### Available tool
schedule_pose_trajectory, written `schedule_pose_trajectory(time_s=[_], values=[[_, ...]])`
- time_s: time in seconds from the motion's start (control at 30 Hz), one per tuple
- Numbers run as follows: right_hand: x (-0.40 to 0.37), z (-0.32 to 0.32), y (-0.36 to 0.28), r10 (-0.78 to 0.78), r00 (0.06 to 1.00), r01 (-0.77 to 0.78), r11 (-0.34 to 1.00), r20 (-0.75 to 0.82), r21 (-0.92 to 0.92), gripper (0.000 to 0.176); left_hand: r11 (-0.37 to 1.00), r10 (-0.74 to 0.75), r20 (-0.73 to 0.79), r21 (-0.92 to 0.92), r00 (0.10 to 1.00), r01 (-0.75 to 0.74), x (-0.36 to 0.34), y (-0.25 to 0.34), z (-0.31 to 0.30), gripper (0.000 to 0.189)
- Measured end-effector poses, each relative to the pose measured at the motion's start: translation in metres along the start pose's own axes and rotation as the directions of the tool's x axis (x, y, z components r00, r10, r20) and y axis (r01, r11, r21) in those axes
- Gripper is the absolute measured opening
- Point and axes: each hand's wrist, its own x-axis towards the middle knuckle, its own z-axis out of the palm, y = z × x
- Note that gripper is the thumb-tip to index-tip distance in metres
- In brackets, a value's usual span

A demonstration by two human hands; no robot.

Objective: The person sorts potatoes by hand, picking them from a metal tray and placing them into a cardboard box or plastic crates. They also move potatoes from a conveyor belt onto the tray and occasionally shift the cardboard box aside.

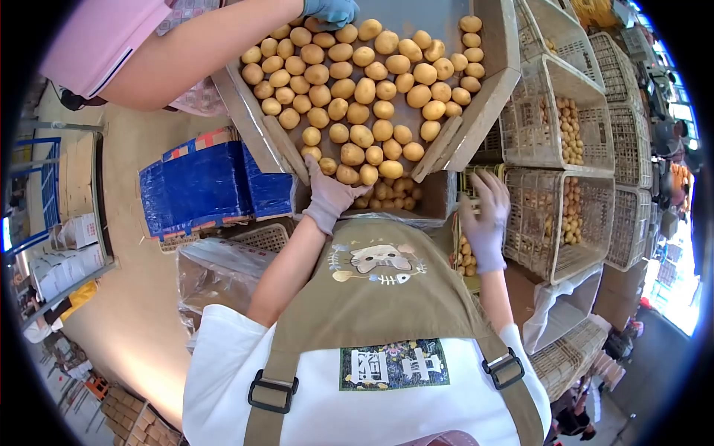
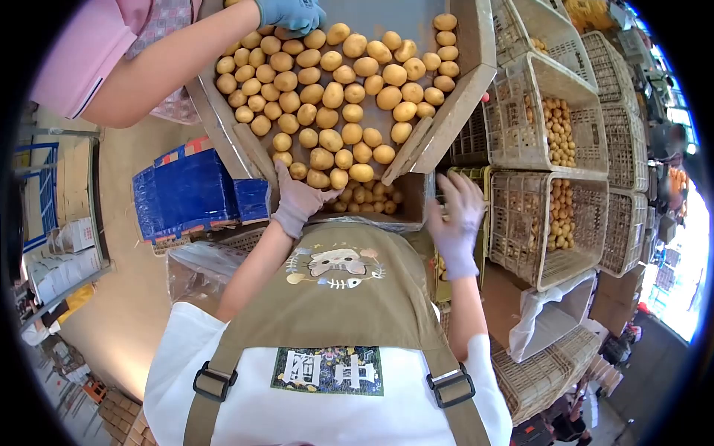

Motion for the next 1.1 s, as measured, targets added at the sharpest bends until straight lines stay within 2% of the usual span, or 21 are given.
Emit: schedule_pose_trajectory(time_s=[0.07, 0.13, 0.23, 0.27, 0.3, 0.37, 0.4, 0.5, 0.53, 0.57, 0.63, 0.67, 0.73, 0.77, 0.8, 0.83, 0.9, 0.93, 0.97, 1.03, 1.1], values=[[0.041, 0.019, -0.032, -0.225, 0.974, 0.219, 0.967, 0.027, 0.132, 0.045, 0.999, -0.018, -0.020, 0.032, 1.000, 0.019, -0.002, 0.003, 0.001, 0.098], [0.066, 0.048, -0.051, -0.295, 0.952, 0.283, 0.949, 0.081, 0.138, 0.046, 0.998, -0.052, -0.074, 0.022, 0.996, 0.053, -0.002, 0.008, -0.009, 0.087], [0.080, 0.102, -0.052, -0.311, 0.907, 0.323, 0.946, 0.284, 0.002, 0.049, 0.971, 0.000, -0.190, 0.233, 0.982, 0.045, -0.012, 0.012, -0.014, 0.072], [0.076, 0.121, -0.044, -0.284, 0.842, 0.299, 0.953, 0.459, 0.040, 0.050, 0.953, 0.021, -0.227, 0.298, 0.974, 0.049, -0.016, 0.012, -0.016, 0.067], [0.090, 0.118, -0.052, -0.199, 0.794, 0.220, 0.975, 0.575, 0.034, 0.049, 0.966, 0.033, -0.225, 0.259, 0.974, 0.027, -0.018, 0.013, -0.016, 0.069], [0.115, 0.111, -0.062, -0.036, 0.883, -0.046, 0.986, 0.469, 0.162, 0.051, 0.985, 0.051, -0.220, 0.169, 0.974, -0.013, -0.020, 0.010, -0.010, 0.074], [0.110, 0.120, -0.063, -0.150, 0.958, 0.158, 0.987, 0.244, -0.013, 0.046, 0.982, 0.089, -0.287, 0.184, 0.954, -0.036, -0.024, 0.007, 0.008, 0.072], [0.095, 0.119, -0.056, -0.273, 0.772, 0.217, 0.962, 0.574, 0.165, 0.042, 0.815, 0.251, -0.217, 0.572, 0.943, -0.085, -0.025, 0.003, 0.014, 0.079], [0.103, 0.106, -0.053, -0.282, 0.641, 0.306, 0.947, 0.714, 0.100, 0.044, 0.807, 0.247, -0.179, 0.582, 0.952, -0.100, -0.021, 0.002, 0.015, 0.081], [0.108, 0.102, -0.049, -0.213, 0.719, 0.227, 0.972, 0.661, 0.066, 0.045, 0.799, 0.242, -0.141, 0.590, 0.960, -0.115, -0.018, 0.001, 0.016, 0.083], [0.116, 0.100, -0.043, -0.054, 0.845, 0.050, 0.999, 0.532, 0.021, 0.049, 0.912, 0.140, -0.059, 0.398, 0.988, -0.105, -0.013, 0.003, 0.009, 0.088], [0.111, 0.111, -0.035, -0.078, 0.931, 0.097, 0.995, 0.358, -0.035, 0.053, 0.951, 0.095, -0.009, 0.298, 0.995, -0.088, -0.009, 0.005, 0.006, 0.090], [0.107, 0.106, -0.046, -0.108, 0.813, 0.206, 0.972, 0.573, -0.109, 0.053, 0.994, 0.018, 0.097, 0.103, 0.995, -0.028, -0.008, 0.008, 0.003, 0.095], [0.107, 0.101, -0.053, -0.107, 0.737, 0.260, 0.957, 0.667, -0.133, 0.053, 0.999, 0.023, 0.044, 0.040, 0.999, -0.024, -0.006, 0.007, 0.003, 0.093], [0.119, 0.097, -0.052, -0.048, 0.676, 0.193, 0.975, 0.736, -0.114, 0.053, 0.999, 0.026, -0.006, -0.026, 1.000, -0.026, -0.003, 0.006, 0.008, 0.092], [0.131, 0.108, -0.037, -0.010, 0.704, 0.015, 1.000, 0.710, -0.002, 0.055, 0.994, 0.028, -0.056, -0.099, 0.998, -0.034, 0.000, 0.003, 0.011, 0.091], [0.141, 0.109, -0.024, 0.102, 0.907, -0.173, 0.975, 0.408, 0.141, 0.056, 0.989, 0.010, -0.156, -0.146, 0.988, -0.033, 0.000, 0.002, 0.016, 0.096], [0.142, 0.106, -0.036, 0.042, 0.969, -0.056, 0.997, 0.241, 0.052, 0.056, 0.988, 0.010, -0.176, -0.148, 0.984, -0.037, -0.001, 0.002, 0.020, 0.097], [0.137, 0.115, -0.032, 0.036, 0.871, -0.016, 0.999, 0.489, -0.044, 0.058, 0.989, 0.008, -0.199, -0.143, 0.980, -0.037, -0.002, 0.003, 0.022, 0.098], [0.121, 0.111, -0.053, -0.043, 0.795, 0.181, 0.969, 0.605, -0.168, 0.063, 0.993, -0.024, -0.048, -0.117, 0.999, 0.018, 0.002, 0.010, 0.011, 0.101], [0.121, 0.108, -0.046, -0.058, 0.731, 0.161, 0.983, 0.680, -0.089, 0.063, 0.997, -0.022, -0.002, -0.076, 1.000, 0.021, 0.005, 0.011, 0.010, 0.101]])
